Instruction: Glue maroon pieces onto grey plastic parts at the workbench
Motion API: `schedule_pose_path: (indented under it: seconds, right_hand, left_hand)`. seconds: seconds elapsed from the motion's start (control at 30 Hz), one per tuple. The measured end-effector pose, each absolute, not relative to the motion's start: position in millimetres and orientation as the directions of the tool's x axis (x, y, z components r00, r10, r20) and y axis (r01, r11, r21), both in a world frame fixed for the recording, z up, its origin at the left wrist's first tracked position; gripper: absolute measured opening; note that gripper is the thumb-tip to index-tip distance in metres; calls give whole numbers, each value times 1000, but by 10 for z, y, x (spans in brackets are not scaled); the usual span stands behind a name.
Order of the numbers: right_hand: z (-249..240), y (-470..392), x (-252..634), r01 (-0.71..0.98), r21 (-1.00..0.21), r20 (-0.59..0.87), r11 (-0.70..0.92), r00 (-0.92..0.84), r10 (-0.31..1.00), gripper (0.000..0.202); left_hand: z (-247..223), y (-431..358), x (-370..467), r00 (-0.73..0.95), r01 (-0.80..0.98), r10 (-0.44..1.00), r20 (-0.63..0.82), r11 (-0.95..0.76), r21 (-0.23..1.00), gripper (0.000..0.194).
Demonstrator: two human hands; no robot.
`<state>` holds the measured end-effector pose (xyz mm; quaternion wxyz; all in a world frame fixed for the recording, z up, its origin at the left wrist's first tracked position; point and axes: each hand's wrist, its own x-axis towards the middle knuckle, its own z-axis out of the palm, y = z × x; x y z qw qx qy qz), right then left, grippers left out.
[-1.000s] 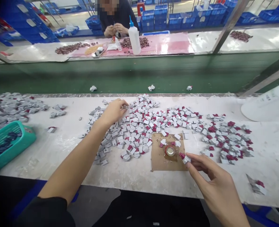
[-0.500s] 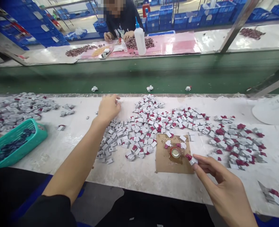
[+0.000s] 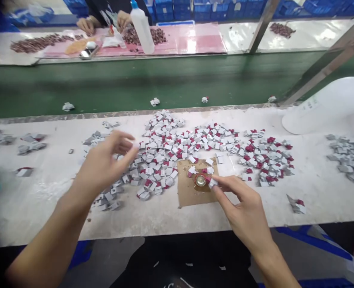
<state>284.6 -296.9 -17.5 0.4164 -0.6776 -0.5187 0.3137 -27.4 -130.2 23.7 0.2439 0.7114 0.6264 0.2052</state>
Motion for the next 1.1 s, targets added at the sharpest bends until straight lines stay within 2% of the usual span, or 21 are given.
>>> schedule_pose_path:
  seconds: [0.1,0.2,0.3,0.37,0.43,0.53,0.67,0.8,0.9,1.0,1.1]
  right_hand:
    - [-201,-2953,2826,475,-878,49,-58,210,976,19]
    - [-242,-2959,2833,492,-870,79,-26,191,978,19]
    - [-264,-2957,2834,497,-868,108,5,179,978,21]
    - [-265,-2945,2825,511,-859,138,35,165,977,22]
    - [-262,-2928,2815,532,-845,161,60,145,976,22]
    - [-259,-2907,2806,552,-831,174,75,128,976,22]
    - [-252,-2906,2814,531,-845,156,60,137,978,24]
    - [-206,-2923,2830,383,-924,87,-3,215,973,23]
    - [-169,-2924,2830,151,-987,-18,-58,255,967,18]
    - [-163,-2912,2812,-100,-987,-140,-122,206,968,15]
    - [-175,-2910,2792,-205,-966,-200,-160,193,961,16]
  left_hand:
    - [70,-2071,-97,416,647,909,12,-305,699,19]
    - [-208,-2609,72,506,644,861,50,-415,643,26]
    - [-418,-2826,178,501,696,863,68,-448,561,25]
    - [-484,-2865,207,461,707,883,89,-426,564,20]
    - [-509,-2883,210,420,703,904,76,-377,603,15]
    - [-524,-2911,186,381,668,923,56,-316,674,25]
    - [-518,-2912,151,355,575,931,91,-294,764,20]
    - [-394,-2811,227,266,426,964,14,-130,895,19]
    - [-251,-2660,400,250,201,959,-133,83,976,13]
    - [-136,-2486,613,296,-26,935,-195,212,977,10]
    - [-83,-2365,775,372,-139,906,-202,269,953,11]
